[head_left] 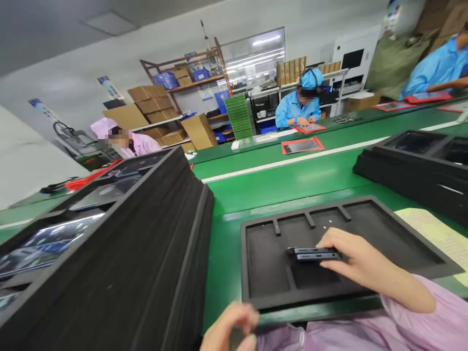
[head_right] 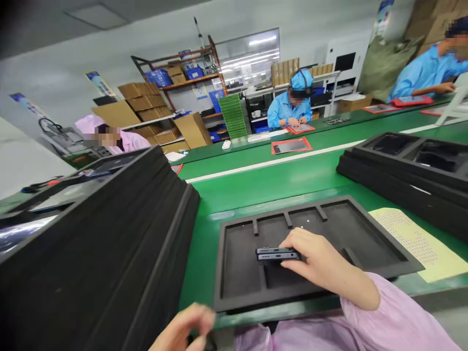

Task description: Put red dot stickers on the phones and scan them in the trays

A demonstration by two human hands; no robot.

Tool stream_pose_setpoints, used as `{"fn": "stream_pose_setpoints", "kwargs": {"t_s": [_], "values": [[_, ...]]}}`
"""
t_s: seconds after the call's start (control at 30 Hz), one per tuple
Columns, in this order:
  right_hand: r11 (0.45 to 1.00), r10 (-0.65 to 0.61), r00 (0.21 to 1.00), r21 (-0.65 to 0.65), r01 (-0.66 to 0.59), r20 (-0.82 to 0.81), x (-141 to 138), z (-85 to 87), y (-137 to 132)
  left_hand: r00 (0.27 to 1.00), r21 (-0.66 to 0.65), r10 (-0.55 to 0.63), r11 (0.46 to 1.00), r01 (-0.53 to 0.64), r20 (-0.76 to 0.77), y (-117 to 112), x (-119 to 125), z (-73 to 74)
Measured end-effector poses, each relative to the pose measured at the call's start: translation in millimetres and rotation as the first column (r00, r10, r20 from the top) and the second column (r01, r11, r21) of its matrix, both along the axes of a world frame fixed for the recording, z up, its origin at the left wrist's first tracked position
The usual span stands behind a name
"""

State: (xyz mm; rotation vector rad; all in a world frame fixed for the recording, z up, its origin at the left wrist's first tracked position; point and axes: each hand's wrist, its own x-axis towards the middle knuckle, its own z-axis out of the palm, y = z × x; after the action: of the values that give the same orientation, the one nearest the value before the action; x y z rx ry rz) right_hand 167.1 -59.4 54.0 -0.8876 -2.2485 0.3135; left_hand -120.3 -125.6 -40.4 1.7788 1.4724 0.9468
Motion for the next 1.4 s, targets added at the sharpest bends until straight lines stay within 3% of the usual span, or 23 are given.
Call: {"fn": "stream_pose_setpoints", "kwargs": {"t_s": [0.1, 0.2, 0.27, 0.37, 0.57, 0.83, 0.97, 1.07, 1.17, 1.23, 1.3, 1.33, 1.4], "values": [[0.997, 0.073, 0.997, 0.003, -0.073, -0.026, 2, -6.0, -1, 0.999, 0.099, -0.040, 0.994, 0.039, 0.011, 18, 41, 15.7], [0.993, 0.116, 0.989, -0.007, -0.117, -0.086, 11, -14.6, -4, 0.962, 0.105, -0.239, 0.962, 0.253, -0.134, 55, 77, 32.1], [0.990, 0.134, 0.984, -0.017, -0.137, -0.116, 18, -18.6, -5, 0.908, 0.080, -0.378, 0.915, 0.397, -0.179, 72, 92, 38.7], [0.986, 0.157, 0.974, -0.030, -0.164, -0.162, 27, -20.5, -4, 0.866, 0.038, -0.469, 0.876, 0.481, -0.171, 80, 102, 43.1], [0.986, 0.144, 0.969, -0.050, -0.157, -0.199, 35, -19.3, 3, 0.833, 0.011, -0.532, 0.842, 0.539, -0.151, 84, 105, 49.3], [0.990, 0.126, 0.985, -0.050, -0.133, -0.120, 31, -16.3, -2, 0.767, 0.105, -0.623, 0.762, 0.640, -0.155, 93, 98, 55.1], [0.978, 0.205, 0.978, -0.039, -0.206, -0.032, 40, -3.6, 2, 0.760, 0.216, -0.507, 0.755, 0.619, -0.407, 105, 95, 73.1], [0.954, 0.237, 0.972, -0.186, -0.233, -0.005, 47, -3.6, 22, 0.636, 0.253, -0.402, 0.677, 0.691, -0.658, 121, 101, 81.2], [0.867, 0.016, 0.997, -0.496, -0.053, -0.078, 41, -17.7, 57, 0.440, 0.144, -0.403, 0.585, 0.798, -0.803, 133, 113, 74.1], [0.762, -0.123, 0.985, -0.648, 0.016, -0.121, 28, -30.1, 81, 0.406, 0.137, -0.412, 0.544, 0.828, -0.816, 134, 118, 63.2], [0.685, -0.177, 0.971, -0.729, 0.006, -0.158, 11, -40.9, 99, 0.468, 0.206, -0.399, 0.545, 0.813, -0.789, 131, 118, 50.4], [0.655, -0.180, 0.969, -0.756, -0.012, -0.171, 4, -45.3, 106, 0.538, 0.266, -0.381, 0.571, 0.776, -0.752, 130, 116, 43.8], [0.585, -0.177, 0.967, -0.809, -0.049, -0.186, -9, -52.7, 113, 0.730, 0.381, -0.325, 0.687, 0.619, -0.601, 129, 111, 30.8]]}}
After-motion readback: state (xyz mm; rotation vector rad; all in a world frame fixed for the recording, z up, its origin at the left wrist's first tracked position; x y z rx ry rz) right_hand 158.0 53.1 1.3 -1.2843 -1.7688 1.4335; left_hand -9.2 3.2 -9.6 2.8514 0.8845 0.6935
